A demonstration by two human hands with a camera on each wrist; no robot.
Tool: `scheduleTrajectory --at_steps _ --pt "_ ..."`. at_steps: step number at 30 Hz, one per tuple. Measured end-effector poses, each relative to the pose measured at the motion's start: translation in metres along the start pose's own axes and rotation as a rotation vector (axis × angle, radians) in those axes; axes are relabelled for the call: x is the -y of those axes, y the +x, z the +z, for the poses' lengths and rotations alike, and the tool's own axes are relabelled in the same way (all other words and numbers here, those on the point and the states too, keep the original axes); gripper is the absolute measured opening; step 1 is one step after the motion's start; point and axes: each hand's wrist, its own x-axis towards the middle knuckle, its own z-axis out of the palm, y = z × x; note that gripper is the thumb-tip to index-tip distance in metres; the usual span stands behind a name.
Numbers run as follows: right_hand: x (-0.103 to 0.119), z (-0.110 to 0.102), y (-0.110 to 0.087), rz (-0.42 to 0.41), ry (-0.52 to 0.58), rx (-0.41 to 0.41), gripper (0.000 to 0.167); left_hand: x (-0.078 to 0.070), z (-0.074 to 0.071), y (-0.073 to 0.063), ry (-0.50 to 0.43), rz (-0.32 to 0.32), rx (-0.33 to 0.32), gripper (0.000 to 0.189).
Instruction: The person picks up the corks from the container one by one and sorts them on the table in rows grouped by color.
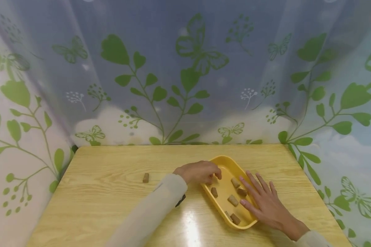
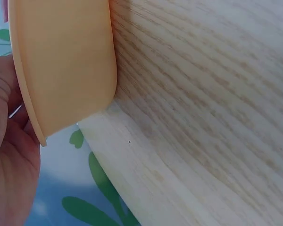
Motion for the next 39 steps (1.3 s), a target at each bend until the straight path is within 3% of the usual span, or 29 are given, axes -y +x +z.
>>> scheduleTrajectory --at_steps 11,18,24,30,34,39 --pt "-0.001 0.001 0.000 0.003 -0.023 0.003 0.074 -0.005 0.000 0.003 0.055 -0.022 0.010 0.031" --pt "-0.001 0.001 0.000 0.009 -0.015 0.000 0.074 -0.006 -0.001 0.005 -0.040 -0.049 0.003 0.035" --pt "-0.001 0.001 0.000 0.012 -0.017 0.001 0.074 -0.003 -0.004 0.003 -0.166 0.003 -0.063 0.030" --pt "-0.001 0.001 0.000 0.013 -0.019 -0.002 0.074 -0.002 -0.007 0.001 -0.158 0.089 -0.130 0.025" --pt "-0.001 0.001 0.000 0.011 -0.018 0.000 0.074 -0.002 -0.010 -0.001 -0.152 0.074 -0.156 0.025" --pt "-0.002 0.002 0.000 0.011 -0.014 0.003 0.075 0.001 -0.014 -0.006 -0.220 0.051 -0.183 0.024"
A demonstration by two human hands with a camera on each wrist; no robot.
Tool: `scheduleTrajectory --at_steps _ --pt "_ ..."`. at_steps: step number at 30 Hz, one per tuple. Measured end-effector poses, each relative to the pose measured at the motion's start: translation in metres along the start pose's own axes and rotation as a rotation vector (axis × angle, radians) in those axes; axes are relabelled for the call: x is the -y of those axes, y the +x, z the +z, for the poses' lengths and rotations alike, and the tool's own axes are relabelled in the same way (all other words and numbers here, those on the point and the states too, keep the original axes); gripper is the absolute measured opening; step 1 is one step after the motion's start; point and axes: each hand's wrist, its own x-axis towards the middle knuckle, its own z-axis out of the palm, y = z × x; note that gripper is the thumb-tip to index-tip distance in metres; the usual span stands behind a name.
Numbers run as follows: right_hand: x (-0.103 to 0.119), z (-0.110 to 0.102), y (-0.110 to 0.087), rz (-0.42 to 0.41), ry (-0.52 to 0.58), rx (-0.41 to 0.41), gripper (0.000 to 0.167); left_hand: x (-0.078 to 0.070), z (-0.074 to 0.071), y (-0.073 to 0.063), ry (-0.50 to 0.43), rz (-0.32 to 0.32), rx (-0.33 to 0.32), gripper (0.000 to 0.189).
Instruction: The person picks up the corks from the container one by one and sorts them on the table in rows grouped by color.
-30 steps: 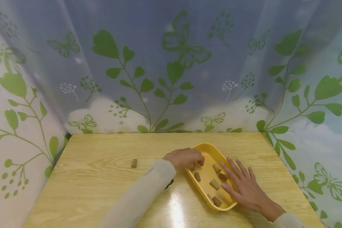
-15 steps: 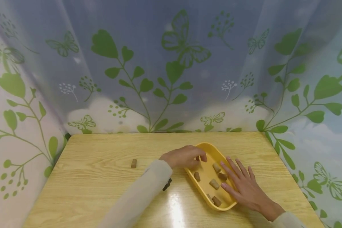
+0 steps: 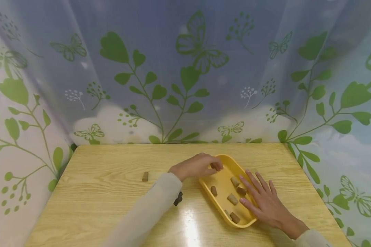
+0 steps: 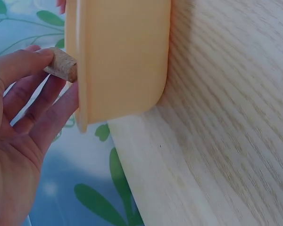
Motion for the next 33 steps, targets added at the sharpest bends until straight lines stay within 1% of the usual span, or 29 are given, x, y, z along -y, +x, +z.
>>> scheduleTrajectory --at_steps 5,9,15,18,21,25,33 --pt "0.000 -0.001 0.000 0.001 0.007 0.003 0.074 0.005 -0.008 -0.009 -0.044 -0.013 -0.034 0.022" --pt "0.000 -0.002 0.000 -0.003 0.008 0.002 0.074 0.011 -0.016 -0.018 -0.062 0.001 -0.067 0.023" --pt "0.000 -0.001 0.000 -0.006 -0.003 -0.007 0.074 0.023 -0.024 -0.033 -0.053 0.010 -0.116 0.024" --pt "0.000 0.000 0.000 -0.009 -0.006 -0.012 0.074 0.028 -0.028 -0.042 -0.073 0.000 -0.123 0.027" --pt "0.000 0.000 0.000 -0.012 -0.008 -0.015 0.074 0.032 -0.030 -0.053 -0.110 -0.028 -0.122 0.031" --pt "0.000 -0.001 0.001 -0.011 -0.004 -0.016 0.073 0.037 -0.031 -0.065 -0.124 -0.061 -0.135 0.034" --pt "0.000 0.000 0.000 -0.011 0.009 -0.015 0.074 0.045 -0.032 -0.082 -0.136 -0.099 -0.145 0.037"
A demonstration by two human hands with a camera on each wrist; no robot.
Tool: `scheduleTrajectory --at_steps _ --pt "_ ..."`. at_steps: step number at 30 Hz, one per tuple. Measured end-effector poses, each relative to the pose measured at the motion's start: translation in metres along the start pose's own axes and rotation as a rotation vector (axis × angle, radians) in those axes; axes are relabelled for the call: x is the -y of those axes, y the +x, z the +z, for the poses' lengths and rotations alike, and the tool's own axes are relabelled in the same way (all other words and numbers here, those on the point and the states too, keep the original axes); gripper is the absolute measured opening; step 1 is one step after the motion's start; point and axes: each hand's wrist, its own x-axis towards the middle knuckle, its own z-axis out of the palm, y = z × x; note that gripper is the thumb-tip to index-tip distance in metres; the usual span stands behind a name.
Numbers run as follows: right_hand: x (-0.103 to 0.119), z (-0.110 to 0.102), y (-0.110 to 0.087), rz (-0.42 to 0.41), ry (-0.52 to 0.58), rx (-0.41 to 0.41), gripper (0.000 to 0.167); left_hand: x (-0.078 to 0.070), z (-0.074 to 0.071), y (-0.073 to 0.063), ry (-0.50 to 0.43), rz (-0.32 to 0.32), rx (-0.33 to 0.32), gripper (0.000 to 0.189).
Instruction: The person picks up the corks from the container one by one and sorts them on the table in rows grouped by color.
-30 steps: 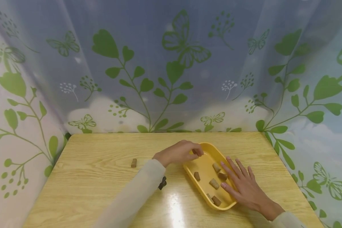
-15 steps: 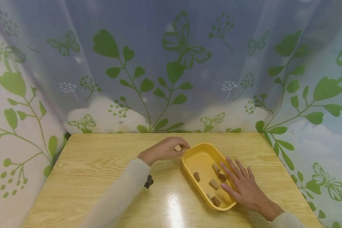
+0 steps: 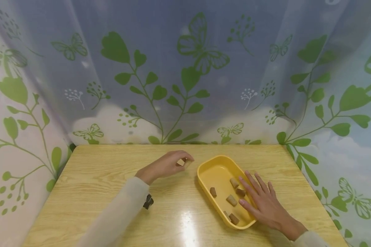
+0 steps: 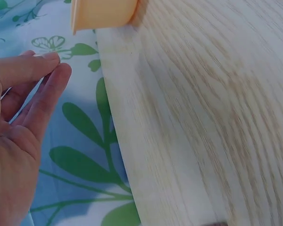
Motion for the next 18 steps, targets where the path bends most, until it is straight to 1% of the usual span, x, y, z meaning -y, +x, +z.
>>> scheduleTrajectory --at_steps 5,10,13,18 --pt "0.000 0.001 -0.001 0.002 -0.001 -0.001 0.074 0.007 -0.002 -0.012 -0.006 -0.019 -0.016 0.040" --pt "0.000 0.001 -0.001 0.004 0.003 0.000 0.073 0.015 -0.005 -0.026 0.048 -0.054 -0.045 0.043" --pt "0.000 0.001 -0.001 0.005 0.009 0.001 0.073 0.021 -0.006 -0.035 0.073 -0.107 -0.076 0.045" --pt "-0.001 0.001 0.000 0.007 0.014 0.004 0.073 0.032 -0.007 -0.048 0.117 -0.163 -0.123 0.041"
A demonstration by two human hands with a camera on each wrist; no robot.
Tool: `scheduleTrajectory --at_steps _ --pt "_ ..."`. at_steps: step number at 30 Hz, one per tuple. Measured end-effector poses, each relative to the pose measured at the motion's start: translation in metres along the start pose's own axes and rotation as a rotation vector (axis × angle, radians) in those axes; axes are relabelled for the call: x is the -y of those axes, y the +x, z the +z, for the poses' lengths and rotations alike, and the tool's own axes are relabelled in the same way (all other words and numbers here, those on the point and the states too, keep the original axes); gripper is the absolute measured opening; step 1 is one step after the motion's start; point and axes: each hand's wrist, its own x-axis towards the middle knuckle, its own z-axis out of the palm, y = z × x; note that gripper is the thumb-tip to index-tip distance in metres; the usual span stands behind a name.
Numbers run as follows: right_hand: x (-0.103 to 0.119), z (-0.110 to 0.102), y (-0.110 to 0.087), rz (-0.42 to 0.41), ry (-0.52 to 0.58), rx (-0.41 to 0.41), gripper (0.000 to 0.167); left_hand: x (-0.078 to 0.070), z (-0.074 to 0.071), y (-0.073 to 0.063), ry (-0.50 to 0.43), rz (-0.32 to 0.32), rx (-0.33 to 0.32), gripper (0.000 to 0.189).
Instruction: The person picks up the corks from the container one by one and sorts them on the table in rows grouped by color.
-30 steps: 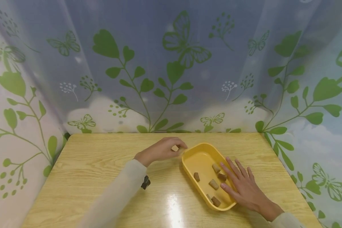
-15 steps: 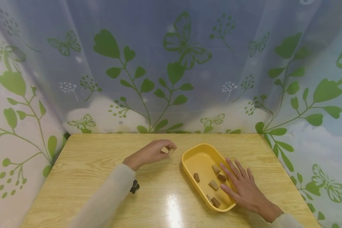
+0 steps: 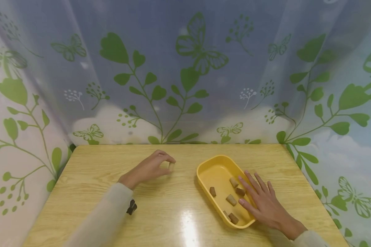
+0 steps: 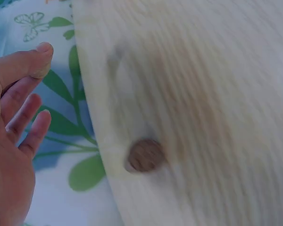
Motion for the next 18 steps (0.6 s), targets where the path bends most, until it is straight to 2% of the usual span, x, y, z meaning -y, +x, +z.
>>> scheduleTrajectory --at_steps 9,16,18 --pt "0.002 -0.001 0.001 -0.003 0.005 0.007 0.073 0.025 -0.003 -0.021 -0.039 -0.045 0.003 0.039" --pt "0.003 -0.003 0.000 -0.002 0.005 0.009 0.073 0.040 -0.001 -0.033 -0.018 -0.023 -0.012 0.041" --pt "0.003 -0.004 0.001 -0.002 0.005 0.011 0.073 0.043 0.000 -0.037 -0.021 -0.041 -0.022 0.042"
